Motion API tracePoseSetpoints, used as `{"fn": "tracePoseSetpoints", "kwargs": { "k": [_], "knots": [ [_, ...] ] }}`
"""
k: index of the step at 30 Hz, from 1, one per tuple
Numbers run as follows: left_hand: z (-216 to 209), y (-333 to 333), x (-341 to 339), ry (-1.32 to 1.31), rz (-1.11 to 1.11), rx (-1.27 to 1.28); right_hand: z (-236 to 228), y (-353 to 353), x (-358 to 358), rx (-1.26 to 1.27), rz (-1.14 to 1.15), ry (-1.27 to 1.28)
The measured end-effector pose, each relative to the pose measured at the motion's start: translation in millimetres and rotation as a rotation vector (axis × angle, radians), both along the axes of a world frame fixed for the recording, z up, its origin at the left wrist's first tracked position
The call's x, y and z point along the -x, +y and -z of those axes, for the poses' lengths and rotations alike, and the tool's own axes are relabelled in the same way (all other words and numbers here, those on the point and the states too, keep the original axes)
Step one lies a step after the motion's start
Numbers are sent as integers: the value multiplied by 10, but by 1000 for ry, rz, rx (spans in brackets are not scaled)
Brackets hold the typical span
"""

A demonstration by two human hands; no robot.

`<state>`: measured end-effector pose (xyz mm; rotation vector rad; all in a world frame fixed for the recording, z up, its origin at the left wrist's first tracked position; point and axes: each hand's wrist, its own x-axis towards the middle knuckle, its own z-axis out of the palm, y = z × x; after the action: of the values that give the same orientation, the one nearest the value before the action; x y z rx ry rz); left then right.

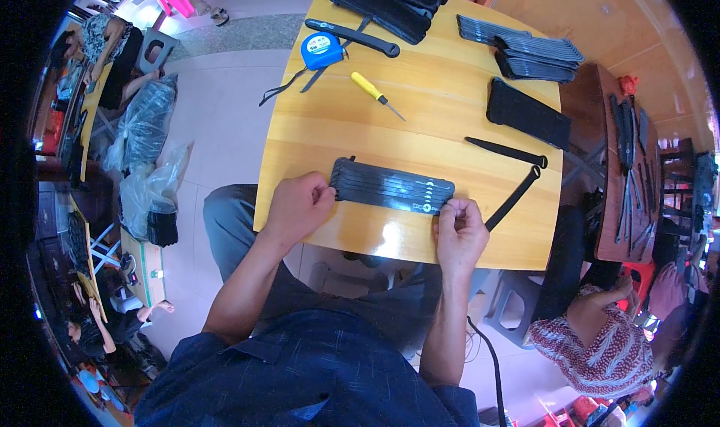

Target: The recorder uses a tape measure and a small tool to measure and inspect black plastic components on a desk.

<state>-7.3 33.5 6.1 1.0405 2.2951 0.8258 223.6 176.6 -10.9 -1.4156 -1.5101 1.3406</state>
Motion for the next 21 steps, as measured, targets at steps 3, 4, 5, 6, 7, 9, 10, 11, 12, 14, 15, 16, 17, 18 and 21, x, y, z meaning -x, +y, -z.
{"fn": "tracePoseSetpoints", "kwargs": {
  "k": [3, 4, 5, 6, 7, 9, 10, 11, 12, 14, 15, 16, 17, 18, 21],
  "knots": [
    [-1, -2, -4, 26, -6, -34, 2, 6, 3, -13, -15, -13],
    [-20, 4, -9, 11, -8, -18, 6, 5, 3, -21, -11, -26],
    [-36, 8, -12, -4, -9, -2, 14, 4, 2, -30, -7, -40],
    [-42, 9, -13, -2, -12, -7, 27, 9, -3, -35, -10, -38],
    [-31, 10, -12, 22, -6, 18, 49, 18, -13, -57, -18, -59],
    [-17, 12, -10, 48, -2, 36, 93, 25, -22, -85, -26, -79],
    [-13, 13, -10, 67, 5, 42, 114, 27, -24, -119, -27, -109],
    [-10, 9, -14, 85, 12, 47, 134, 26, -31, -153, -26, -139],
    [-14, 4, -20, 88, 11, 39, 161, 33, -45, -162, -26, -136],
    [-21, -9, -32, 79, 6, 2, 182, 46, -79, -405, -95, -329],
    [4, -32, -30, 83, 2, -6, 94, 18, -36, -413, -97, -326],
    [30, -58, -26, 78, 4, -36, 5, -22, 9, -471, -96, -459],
    [41, -93, -21, 73, 7, -66, -93, -74, 61, -527, -94, -592],
    [16, -118, -32, 74, 10, -76, -177, -121, 78, -535, -88, -593],
    [-86, -253, -135, -112, -39, -247, -307, -251, 86, -636, -15, -624]
  ]
}}
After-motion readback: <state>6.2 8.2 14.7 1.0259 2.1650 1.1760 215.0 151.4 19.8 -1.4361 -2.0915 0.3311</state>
